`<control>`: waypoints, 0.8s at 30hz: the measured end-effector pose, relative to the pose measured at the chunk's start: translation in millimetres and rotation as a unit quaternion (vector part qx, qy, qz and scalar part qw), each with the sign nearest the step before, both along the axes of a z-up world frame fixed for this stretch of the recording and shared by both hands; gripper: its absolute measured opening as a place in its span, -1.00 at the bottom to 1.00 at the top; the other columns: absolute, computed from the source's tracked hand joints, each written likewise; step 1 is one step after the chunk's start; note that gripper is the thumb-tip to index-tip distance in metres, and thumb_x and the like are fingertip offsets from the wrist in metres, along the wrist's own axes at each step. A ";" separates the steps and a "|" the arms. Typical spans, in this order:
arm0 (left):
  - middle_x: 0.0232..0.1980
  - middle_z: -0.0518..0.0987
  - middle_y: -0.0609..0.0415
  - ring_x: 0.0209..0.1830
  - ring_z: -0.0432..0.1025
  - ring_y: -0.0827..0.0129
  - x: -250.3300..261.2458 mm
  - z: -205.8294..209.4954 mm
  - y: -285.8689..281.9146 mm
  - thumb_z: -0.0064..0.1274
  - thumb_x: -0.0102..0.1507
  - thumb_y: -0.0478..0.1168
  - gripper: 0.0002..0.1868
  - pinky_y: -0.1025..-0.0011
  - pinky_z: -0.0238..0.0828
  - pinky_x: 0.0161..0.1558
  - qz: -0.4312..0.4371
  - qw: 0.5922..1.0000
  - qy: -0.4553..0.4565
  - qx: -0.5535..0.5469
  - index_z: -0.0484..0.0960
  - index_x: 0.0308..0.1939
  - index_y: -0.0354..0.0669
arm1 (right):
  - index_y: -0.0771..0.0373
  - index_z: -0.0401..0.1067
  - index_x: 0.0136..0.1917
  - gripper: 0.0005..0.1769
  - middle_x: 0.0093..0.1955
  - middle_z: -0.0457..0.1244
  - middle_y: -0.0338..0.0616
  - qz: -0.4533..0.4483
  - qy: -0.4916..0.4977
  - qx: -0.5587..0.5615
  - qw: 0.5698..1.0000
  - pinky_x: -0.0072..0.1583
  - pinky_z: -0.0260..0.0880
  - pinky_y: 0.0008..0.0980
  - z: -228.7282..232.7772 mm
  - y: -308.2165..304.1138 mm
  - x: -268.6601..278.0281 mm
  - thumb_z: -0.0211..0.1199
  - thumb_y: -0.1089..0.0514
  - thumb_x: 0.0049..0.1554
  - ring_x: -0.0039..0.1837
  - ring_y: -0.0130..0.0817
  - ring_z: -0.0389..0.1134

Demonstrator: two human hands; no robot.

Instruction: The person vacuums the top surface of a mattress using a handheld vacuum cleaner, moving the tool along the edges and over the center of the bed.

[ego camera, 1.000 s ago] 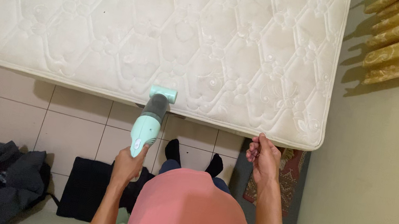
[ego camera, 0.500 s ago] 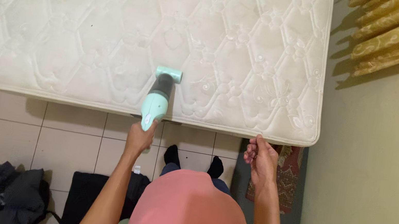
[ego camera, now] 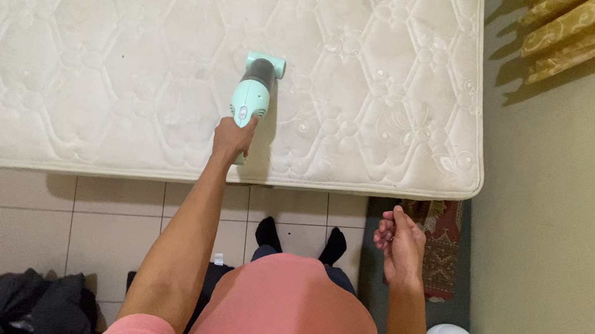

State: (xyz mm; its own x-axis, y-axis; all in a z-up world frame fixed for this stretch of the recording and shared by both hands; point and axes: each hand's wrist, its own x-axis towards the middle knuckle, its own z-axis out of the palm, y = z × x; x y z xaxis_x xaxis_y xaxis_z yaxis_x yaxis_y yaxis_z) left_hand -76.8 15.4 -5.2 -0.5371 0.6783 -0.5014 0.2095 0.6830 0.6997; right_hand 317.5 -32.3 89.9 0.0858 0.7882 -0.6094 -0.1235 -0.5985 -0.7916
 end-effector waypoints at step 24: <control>-0.64 0.52 -0.11 -0.67 0.44 0.28 114.3 39.4 -187.9 0.10 0.29 0.10 -0.43 0.23 0.37 -0.55 0.073 0.996 -0.037 -0.041 0.66 -0.40 -0.48 | 0.22 0.39 -0.14 -0.66 -0.39 0.21 -0.26 0.043 0.037 -0.014 0.998 -0.34 0.17 -0.47 -9.8 33.2 44.1 0.09 -0.04 0.35 -0.38 -0.46 0.23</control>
